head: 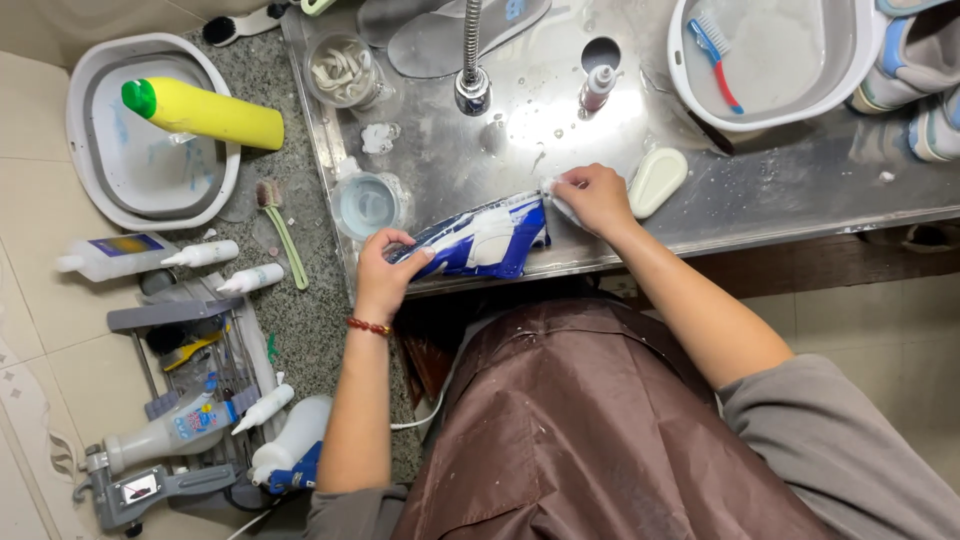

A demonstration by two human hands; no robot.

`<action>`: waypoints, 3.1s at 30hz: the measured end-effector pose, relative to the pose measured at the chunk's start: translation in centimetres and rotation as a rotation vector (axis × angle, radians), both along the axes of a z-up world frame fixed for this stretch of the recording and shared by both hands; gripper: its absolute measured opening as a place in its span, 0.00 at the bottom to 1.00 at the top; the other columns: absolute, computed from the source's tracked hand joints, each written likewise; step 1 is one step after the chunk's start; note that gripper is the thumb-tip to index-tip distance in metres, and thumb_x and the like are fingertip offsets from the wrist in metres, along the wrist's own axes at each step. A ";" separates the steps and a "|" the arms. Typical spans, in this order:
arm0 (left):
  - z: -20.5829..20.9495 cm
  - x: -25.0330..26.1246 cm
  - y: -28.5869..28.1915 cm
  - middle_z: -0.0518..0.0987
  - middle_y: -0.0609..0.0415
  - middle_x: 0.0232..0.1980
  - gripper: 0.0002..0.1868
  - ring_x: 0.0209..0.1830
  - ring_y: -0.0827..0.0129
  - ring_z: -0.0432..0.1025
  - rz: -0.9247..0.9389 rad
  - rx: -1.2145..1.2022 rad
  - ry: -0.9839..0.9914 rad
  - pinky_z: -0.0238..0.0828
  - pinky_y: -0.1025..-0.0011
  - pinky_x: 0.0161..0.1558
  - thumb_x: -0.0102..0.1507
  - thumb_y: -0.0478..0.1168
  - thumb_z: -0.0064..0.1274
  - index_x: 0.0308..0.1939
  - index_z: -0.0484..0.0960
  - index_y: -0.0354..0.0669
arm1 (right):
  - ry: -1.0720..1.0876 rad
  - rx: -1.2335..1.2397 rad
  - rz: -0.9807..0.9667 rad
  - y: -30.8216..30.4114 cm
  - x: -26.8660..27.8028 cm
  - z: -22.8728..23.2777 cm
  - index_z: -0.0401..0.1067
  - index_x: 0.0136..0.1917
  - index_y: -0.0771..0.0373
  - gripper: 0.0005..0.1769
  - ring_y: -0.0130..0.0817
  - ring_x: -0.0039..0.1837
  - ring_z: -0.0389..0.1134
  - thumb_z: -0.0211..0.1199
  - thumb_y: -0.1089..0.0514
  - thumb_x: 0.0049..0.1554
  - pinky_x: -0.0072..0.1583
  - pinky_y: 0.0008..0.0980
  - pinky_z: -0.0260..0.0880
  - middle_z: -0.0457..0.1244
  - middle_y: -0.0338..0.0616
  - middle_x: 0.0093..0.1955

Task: The person rinses a blue and white sneaker under a faucet, then scrubs it with a white sponge and liquid detergent. They rinse the shoe again, squeeze out excess water, and place it on the counter next to other shoes.

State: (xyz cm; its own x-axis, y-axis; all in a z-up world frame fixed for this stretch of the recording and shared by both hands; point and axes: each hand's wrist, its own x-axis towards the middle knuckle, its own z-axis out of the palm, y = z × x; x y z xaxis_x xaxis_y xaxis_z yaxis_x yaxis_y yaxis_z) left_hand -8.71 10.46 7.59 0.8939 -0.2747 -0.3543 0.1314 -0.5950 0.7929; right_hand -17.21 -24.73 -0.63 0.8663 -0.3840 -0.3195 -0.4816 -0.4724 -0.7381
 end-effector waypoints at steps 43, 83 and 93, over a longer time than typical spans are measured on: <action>7.6 -4.6 -11.0 0.70 0.46 0.60 0.50 0.58 0.56 0.72 -0.386 -0.386 -0.682 0.74 0.64 0.62 0.51 0.37 0.76 0.73 0.65 0.56 | -0.557 0.867 -0.158 3.8 -7.7 12.0 0.64 0.70 0.69 0.21 0.34 0.62 0.68 0.52 0.57 0.67 0.63 0.31 0.69 0.65 0.51 0.63; 3.8 -4.8 -12.3 0.68 0.44 0.59 0.49 0.58 0.49 0.70 -0.144 -0.299 -0.710 0.74 0.57 0.57 0.49 0.34 0.74 0.68 0.63 0.59 | -0.478 0.156 0.038 4.6 -4.0 15.8 0.79 0.55 0.65 0.13 0.41 0.59 0.71 0.69 0.62 0.56 0.61 0.34 0.71 0.68 0.49 0.57; 3.6 -5.6 -11.3 0.68 0.43 0.58 0.48 0.56 0.47 0.71 -0.132 -0.268 -0.708 0.74 0.57 0.55 0.50 0.35 0.74 0.68 0.62 0.58 | -0.350 0.175 -0.016 5.7 -3.9 16.5 0.80 0.55 0.63 0.13 0.38 0.58 0.72 0.69 0.60 0.57 0.59 0.32 0.72 0.68 0.48 0.56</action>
